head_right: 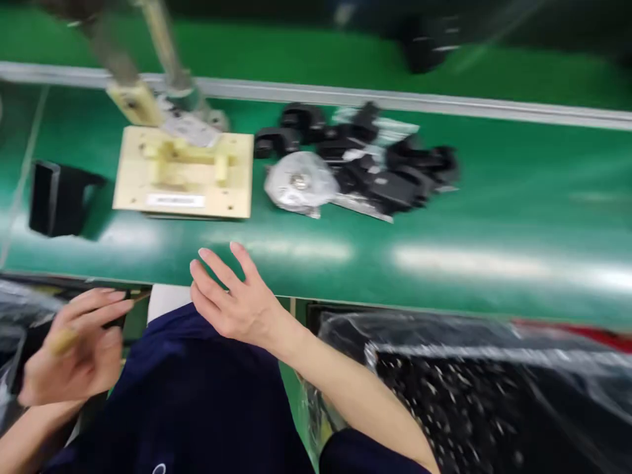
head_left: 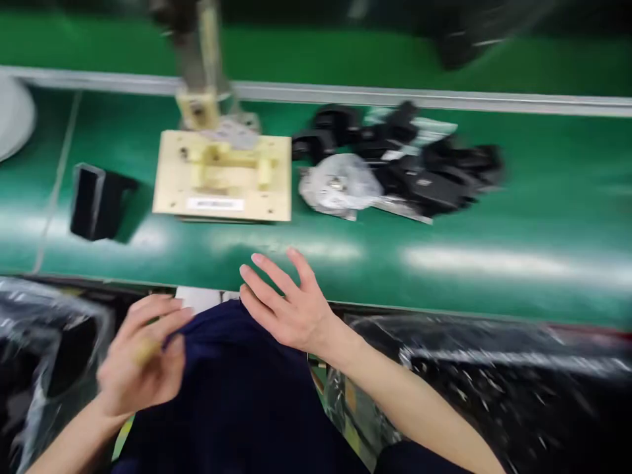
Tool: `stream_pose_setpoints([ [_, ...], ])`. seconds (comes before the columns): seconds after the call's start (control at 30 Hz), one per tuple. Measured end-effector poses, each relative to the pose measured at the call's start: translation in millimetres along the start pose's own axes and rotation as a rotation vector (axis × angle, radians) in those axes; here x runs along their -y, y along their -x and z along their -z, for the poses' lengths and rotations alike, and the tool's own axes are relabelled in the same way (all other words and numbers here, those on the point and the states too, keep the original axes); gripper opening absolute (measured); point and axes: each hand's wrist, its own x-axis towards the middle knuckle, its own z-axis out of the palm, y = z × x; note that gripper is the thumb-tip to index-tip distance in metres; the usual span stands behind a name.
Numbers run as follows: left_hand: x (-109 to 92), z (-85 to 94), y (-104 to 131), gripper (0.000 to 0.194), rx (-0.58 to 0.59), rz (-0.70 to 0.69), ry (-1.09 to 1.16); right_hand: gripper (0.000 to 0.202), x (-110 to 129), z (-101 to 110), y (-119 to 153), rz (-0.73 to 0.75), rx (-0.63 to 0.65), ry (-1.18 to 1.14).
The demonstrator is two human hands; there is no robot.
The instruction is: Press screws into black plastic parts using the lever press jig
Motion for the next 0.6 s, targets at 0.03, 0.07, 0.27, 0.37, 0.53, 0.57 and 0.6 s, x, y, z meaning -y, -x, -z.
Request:
stream_pose_setpoints([
  [0.03, -2.3, -0.4, 4.9, 0.018, -0.001, -0.037, -0.022, 0.007, 4.3, -15.0, -11.0, 0.051, 0.002, -0.047],
  [0.07, -3.5, -2.1, 7.5, 0.020, 0.004, -0.085, -0.032, 0.009, 8.2, -27.6, -19.5, 0.092, 0.003, -0.088],
  [0.27, 3.7, -8.3, 9.1, 0.016, -0.033, -0.173, -0.133, 0.019, 26.5, -64.0, -47.6, 0.207, 0.029, -0.182],
  [0.37, 9.6, -9.3, 14.1, 0.015, -0.106, -0.168, -0.170, 0.020, 33.0, -68.3, -59.5, 0.261, 0.097, -0.147],
  [0.53, 21.7, -9.6, 23.3, 0.015, -0.265, -0.141, -0.211, 0.028, 41.4, -69.0, -90.3, 0.423, 0.171, -0.114],
  [0.57, 24.6, -8.1, 25.4, 0.015, -0.299, -0.140, -0.222, 0.030, 43.7, -69.5, -98.4, 0.460, 0.181, -0.101],
  [0.6, 27.8, -6.0, 27.7, 0.014, -0.337, -0.134, -0.236, 0.031, 46.5, -70.6, -107.0, 0.498, 0.191, -0.083],
])
